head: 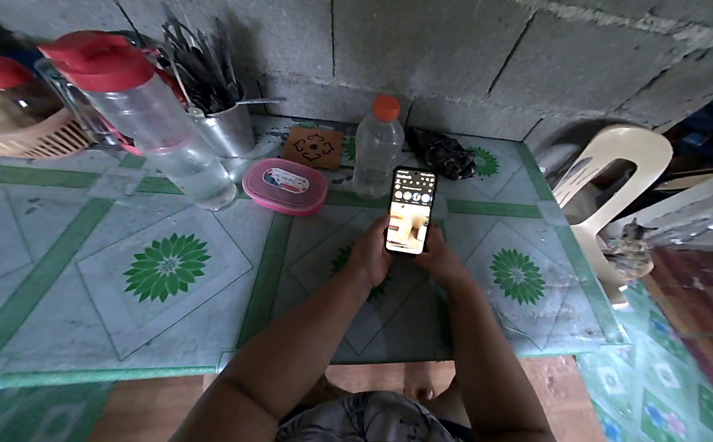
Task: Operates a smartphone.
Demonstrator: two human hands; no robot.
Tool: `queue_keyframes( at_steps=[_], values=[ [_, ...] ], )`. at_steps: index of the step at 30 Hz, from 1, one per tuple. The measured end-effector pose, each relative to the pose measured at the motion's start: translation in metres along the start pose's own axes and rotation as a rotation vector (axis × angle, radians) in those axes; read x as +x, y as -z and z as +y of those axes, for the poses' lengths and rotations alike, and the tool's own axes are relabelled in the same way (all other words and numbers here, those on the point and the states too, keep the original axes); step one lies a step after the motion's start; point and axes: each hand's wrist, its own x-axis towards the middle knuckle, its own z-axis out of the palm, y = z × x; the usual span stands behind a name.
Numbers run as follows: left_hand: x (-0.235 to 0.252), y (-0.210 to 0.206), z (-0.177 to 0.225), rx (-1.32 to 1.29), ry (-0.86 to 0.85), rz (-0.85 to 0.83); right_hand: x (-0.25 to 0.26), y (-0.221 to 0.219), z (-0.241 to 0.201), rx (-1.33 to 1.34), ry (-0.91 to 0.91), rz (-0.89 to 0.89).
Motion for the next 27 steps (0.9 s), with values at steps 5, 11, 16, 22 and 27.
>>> queue_keyframes(
  at_steps=[5, 11, 16, 22, 27],
  values=[
    [-0.0001, -0.0004, -0.0002, 0.006, 0.005, 0.011, -0.0012, -0.0004, -0.0017, 0.001, -0.004, 0.002],
    [0.0007, 0.0005, -0.0005, -0.006, 0.008, 0.010, 0.0000, 0.0004, -0.0007, -0.026, -0.005, 0.002],
    [0.0004, 0.0001, 0.0000, 0.002, 0.005, 0.005, -0.0011, 0.0004, -0.0015, -0.017, -0.012, -0.001],
    [0.0015, 0.0018, -0.0013, 0.013, 0.001, -0.005, -0.0011, 0.0002, -0.0001, -0.005, 0.007, 0.001],
    [0.0015, 0.0023, -0.0019, 0.014, -0.012, -0.012, -0.0001, 0.0012, 0.0020, 0.003, 0.030, -0.008]
  ],
)
